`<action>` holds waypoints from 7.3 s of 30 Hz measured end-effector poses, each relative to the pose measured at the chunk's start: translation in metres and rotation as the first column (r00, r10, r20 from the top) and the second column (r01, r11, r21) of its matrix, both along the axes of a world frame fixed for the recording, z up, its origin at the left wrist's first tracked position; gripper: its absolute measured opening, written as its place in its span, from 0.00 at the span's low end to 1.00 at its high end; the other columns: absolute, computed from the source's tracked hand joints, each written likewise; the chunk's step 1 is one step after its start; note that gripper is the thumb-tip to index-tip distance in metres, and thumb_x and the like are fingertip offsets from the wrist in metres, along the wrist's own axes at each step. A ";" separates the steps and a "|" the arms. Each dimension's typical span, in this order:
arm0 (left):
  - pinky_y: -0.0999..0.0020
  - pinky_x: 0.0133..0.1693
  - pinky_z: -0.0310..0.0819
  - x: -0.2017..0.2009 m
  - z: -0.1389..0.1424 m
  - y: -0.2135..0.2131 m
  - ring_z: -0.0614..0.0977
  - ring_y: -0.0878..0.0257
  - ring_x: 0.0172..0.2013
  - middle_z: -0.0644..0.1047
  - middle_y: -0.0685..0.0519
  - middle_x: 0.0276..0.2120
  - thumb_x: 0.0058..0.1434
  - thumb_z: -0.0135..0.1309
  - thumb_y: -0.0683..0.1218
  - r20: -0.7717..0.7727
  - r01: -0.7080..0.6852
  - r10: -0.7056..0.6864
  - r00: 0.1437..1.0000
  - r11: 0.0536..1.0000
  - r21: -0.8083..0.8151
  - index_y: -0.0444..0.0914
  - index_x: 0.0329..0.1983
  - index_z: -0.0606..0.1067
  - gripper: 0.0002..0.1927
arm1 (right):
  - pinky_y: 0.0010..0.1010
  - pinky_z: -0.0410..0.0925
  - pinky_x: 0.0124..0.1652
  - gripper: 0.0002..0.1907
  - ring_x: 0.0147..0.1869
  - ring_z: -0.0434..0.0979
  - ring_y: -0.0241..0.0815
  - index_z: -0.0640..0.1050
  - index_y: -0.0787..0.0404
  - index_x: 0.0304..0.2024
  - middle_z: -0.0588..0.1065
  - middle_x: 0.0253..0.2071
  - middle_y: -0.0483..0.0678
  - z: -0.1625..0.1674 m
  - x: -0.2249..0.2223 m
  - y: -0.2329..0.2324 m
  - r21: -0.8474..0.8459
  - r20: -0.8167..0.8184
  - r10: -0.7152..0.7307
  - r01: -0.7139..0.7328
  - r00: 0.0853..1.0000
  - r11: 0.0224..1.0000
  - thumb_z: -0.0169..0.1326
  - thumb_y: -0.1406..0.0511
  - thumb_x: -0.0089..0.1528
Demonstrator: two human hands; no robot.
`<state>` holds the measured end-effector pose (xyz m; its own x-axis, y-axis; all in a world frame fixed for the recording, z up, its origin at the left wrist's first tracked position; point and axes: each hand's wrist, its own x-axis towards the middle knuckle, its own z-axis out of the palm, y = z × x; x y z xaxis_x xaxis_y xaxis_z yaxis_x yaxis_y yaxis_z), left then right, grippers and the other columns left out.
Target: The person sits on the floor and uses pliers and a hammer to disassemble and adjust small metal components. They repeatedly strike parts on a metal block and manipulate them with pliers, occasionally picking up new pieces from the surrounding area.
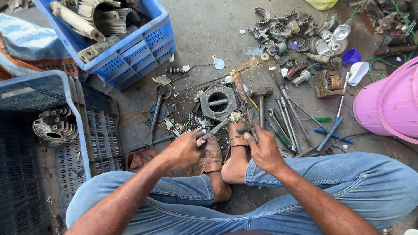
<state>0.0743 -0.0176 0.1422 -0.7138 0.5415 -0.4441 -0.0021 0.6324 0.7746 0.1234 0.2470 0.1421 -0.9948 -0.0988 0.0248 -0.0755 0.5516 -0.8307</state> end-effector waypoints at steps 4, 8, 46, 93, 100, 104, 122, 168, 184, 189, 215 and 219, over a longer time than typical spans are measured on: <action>0.50 0.35 0.70 -0.001 -0.005 0.000 0.74 0.49 0.28 0.73 0.40 0.23 0.57 0.55 0.44 0.053 0.030 -0.031 0.998 0.999 0.030 0.32 0.33 0.70 0.10 | 0.41 0.74 0.48 0.14 0.49 0.84 0.57 0.75 0.70 0.54 0.81 0.44 0.60 0.002 -0.001 -0.004 0.094 -0.070 -0.003 0.010 0.998 0.996 0.51 0.68 0.68; 0.51 0.35 0.70 0.001 -0.002 -0.001 0.74 0.51 0.27 0.74 0.42 0.22 0.58 0.54 0.45 0.080 -0.001 -0.002 0.997 1.000 0.029 0.34 0.32 0.71 0.10 | 0.45 0.73 0.47 0.18 0.48 0.82 0.60 0.72 0.72 0.58 0.79 0.45 0.62 0.004 -0.003 -0.007 0.154 -0.151 0.025 -0.001 0.988 0.988 0.49 0.69 0.67; 0.47 0.55 0.75 -0.008 -0.102 -0.017 0.81 0.45 0.52 0.78 0.40 0.50 0.65 0.50 0.51 0.088 0.129 -0.097 0.991 0.852 -0.508 0.37 0.52 0.74 0.17 | 0.29 0.69 0.32 0.10 0.31 0.70 0.34 0.72 0.65 0.41 0.69 0.29 0.43 -0.025 0.011 0.010 -0.572 0.549 0.272 0.118 0.790 0.812 0.48 0.62 0.69; 0.56 0.37 0.76 0.005 0.011 0.008 0.83 0.47 0.36 0.79 0.45 0.35 0.51 0.67 0.46 -0.470 -0.017 0.185 0.863 0.941 0.338 0.35 0.41 0.75 0.18 | 0.34 0.74 0.44 0.07 0.45 0.83 0.45 0.81 0.65 0.42 0.81 0.40 0.51 0.014 -0.013 -0.046 -0.023 -0.248 0.130 -0.141 0.960 0.990 0.61 0.68 0.63; 0.56 0.38 0.77 0.006 0.015 0.009 0.83 0.47 0.38 0.79 0.45 0.36 0.53 0.65 0.45 -0.419 -0.010 0.157 0.894 0.943 0.332 0.35 0.43 0.75 0.17 | 0.34 0.75 0.43 0.09 0.44 0.83 0.45 0.80 0.65 0.44 0.80 0.40 0.52 0.007 -0.014 -0.038 -0.028 -0.285 0.180 -0.196 0.941 0.980 0.62 0.70 0.61; 0.53 0.40 0.75 0.009 0.017 0.010 0.82 0.43 0.40 0.79 0.43 0.38 0.57 0.63 0.46 -0.476 0.025 0.160 0.865 0.934 0.358 0.35 0.47 0.75 0.18 | 0.32 0.76 0.41 0.09 0.43 0.82 0.44 0.78 0.65 0.45 0.78 0.40 0.51 0.005 -0.013 -0.038 -0.013 -0.320 0.187 -0.202 0.929 0.979 0.61 0.71 0.62; 0.60 0.39 0.76 0.006 0.028 0.008 0.83 0.52 0.37 0.81 0.44 0.35 0.66 0.60 0.46 -0.134 -0.066 0.154 0.979 0.859 0.507 0.35 0.49 0.73 0.14 | 0.29 0.77 0.39 0.04 0.41 0.82 0.40 0.76 0.65 0.42 0.77 0.38 0.50 0.019 -0.010 -0.041 -0.055 -0.368 0.136 -0.167 0.920 0.984 0.57 0.73 0.65; 0.56 0.33 0.72 0.018 0.032 0.003 0.80 0.49 0.31 0.76 0.48 0.30 0.61 0.60 0.41 -0.666 -0.044 0.311 0.678 0.922 0.385 0.38 0.40 0.77 0.06 | 0.31 0.72 0.39 0.06 0.38 0.79 0.41 0.76 0.67 0.44 0.77 0.37 0.51 0.031 -0.015 -0.040 -0.072 -0.226 0.092 -0.110 0.970 0.991 0.54 0.69 0.68; 0.58 0.38 0.69 0.006 0.035 -0.005 0.77 0.54 0.36 0.73 0.51 0.33 0.49 0.57 0.42 -0.861 0.163 0.034 0.507 0.977 0.135 0.38 0.40 0.72 0.14 | 0.43 0.72 0.42 0.15 0.45 0.81 0.58 0.76 0.70 0.51 0.79 0.41 0.58 0.044 -0.046 -0.011 0.190 -0.097 0.555 -0.532 0.826 0.825 0.56 0.69 0.63; 0.58 0.36 0.68 0.009 0.037 -0.004 0.77 0.53 0.34 0.72 0.50 0.31 0.47 0.57 0.41 -0.835 0.163 0.030 0.549 0.976 0.142 0.37 0.38 0.72 0.13 | 0.41 0.74 0.40 0.19 0.43 0.82 0.57 0.77 0.70 0.51 0.79 0.42 0.58 0.045 -0.045 -0.011 0.228 -0.152 0.542 -0.504 0.827 0.833 0.57 0.76 0.57; 0.54 0.38 0.68 0.006 0.042 -0.007 0.76 0.47 0.36 0.71 0.47 0.33 0.49 0.58 0.41 -0.736 0.147 0.174 0.654 0.925 0.349 0.36 0.38 0.72 0.13 | 0.40 0.74 0.38 0.10 0.38 0.83 0.53 0.77 0.71 0.47 0.79 0.36 0.55 0.040 -0.038 -0.023 0.188 -0.339 0.497 -0.461 0.799 0.868 0.51 0.70 0.65; 0.57 0.39 0.66 0.004 0.042 -0.011 0.74 0.50 0.37 0.71 0.49 0.34 0.52 0.58 0.46 -0.798 0.218 0.110 0.593 0.931 0.291 0.37 0.39 0.72 0.13 | 0.37 0.74 0.38 0.13 0.37 0.83 0.49 0.76 0.72 0.48 0.79 0.35 0.55 0.035 -0.033 -0.018 0.038 -0.260 0.490 -0.498 0.832 0.866 0.46 0.68 0.69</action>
<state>0.0781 -0.0287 0.1847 -0.6491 0.5795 0.4928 0.7374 0.3203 0.5947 0.0903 0.2289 0.1772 -0.7726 -0.5705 0.2785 -0.5400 0.3598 -0.7609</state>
